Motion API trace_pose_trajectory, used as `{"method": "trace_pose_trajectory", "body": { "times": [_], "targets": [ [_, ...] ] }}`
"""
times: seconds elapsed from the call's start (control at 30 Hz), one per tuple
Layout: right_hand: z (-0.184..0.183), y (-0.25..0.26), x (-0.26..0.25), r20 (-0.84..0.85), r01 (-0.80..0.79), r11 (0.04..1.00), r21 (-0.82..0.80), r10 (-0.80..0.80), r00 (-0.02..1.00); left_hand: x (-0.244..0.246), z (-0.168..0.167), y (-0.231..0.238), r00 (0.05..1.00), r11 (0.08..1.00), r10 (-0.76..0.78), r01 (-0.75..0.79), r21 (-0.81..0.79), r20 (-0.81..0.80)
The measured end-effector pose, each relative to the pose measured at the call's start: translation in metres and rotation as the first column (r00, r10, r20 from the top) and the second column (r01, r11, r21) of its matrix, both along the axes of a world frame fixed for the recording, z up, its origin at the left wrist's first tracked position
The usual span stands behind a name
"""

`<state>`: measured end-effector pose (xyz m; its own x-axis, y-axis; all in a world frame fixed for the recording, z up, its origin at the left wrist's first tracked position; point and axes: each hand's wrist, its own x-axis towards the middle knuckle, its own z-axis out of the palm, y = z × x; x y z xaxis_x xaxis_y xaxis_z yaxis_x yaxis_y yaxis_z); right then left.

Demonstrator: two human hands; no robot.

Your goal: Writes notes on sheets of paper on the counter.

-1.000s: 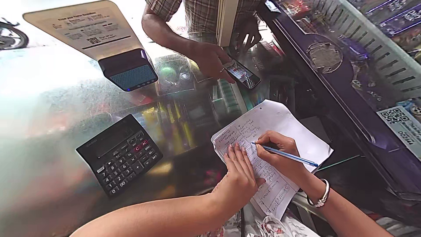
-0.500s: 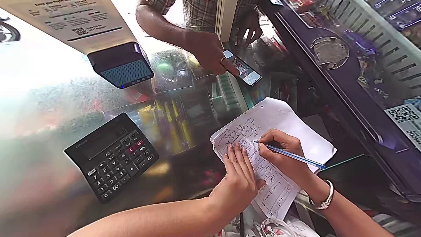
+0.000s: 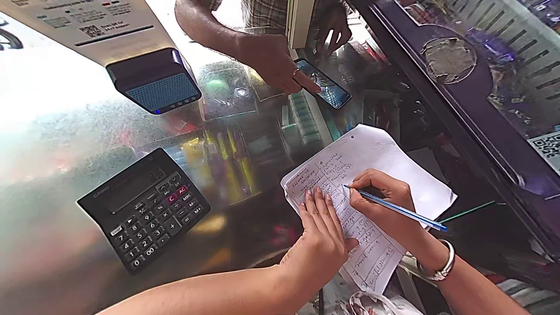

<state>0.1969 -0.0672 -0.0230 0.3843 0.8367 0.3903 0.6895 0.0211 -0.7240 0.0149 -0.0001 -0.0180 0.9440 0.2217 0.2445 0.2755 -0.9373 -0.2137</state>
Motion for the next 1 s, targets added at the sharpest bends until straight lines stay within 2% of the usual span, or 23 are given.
{"method": "trace_pose_trajectory", "body": {
  "times": [0.33, 0.5, 1.0],
  "targets": [
    [0.0009, -0.0001, -0.0005, -0.025, 0.015, 1.0, 0.016, -0.015, 1.0, 0.0002, 0.0018, 0.0001, 1.0, 1.0, -0.002, 0.002, 0.0, -0.03],
    [0.001, 0.0001, -0.0025, 0.032, 0.023, 1.0, 0.017, -0.023, 0.999, 0.0005, 0.0003, 0.0005, 1.0, 1.0, -0.003, 0.004, 0.02, -0.014],
    [0.0006, -0.0008, -0.001, -0.038, 0.048, 0.999, 0.021, -0.047, 0.998, 0.0012, -0.0005, 0.0013, 1.0, 1.0, 0.003, -0.003, 0.031, -0.008]
  ]
}}
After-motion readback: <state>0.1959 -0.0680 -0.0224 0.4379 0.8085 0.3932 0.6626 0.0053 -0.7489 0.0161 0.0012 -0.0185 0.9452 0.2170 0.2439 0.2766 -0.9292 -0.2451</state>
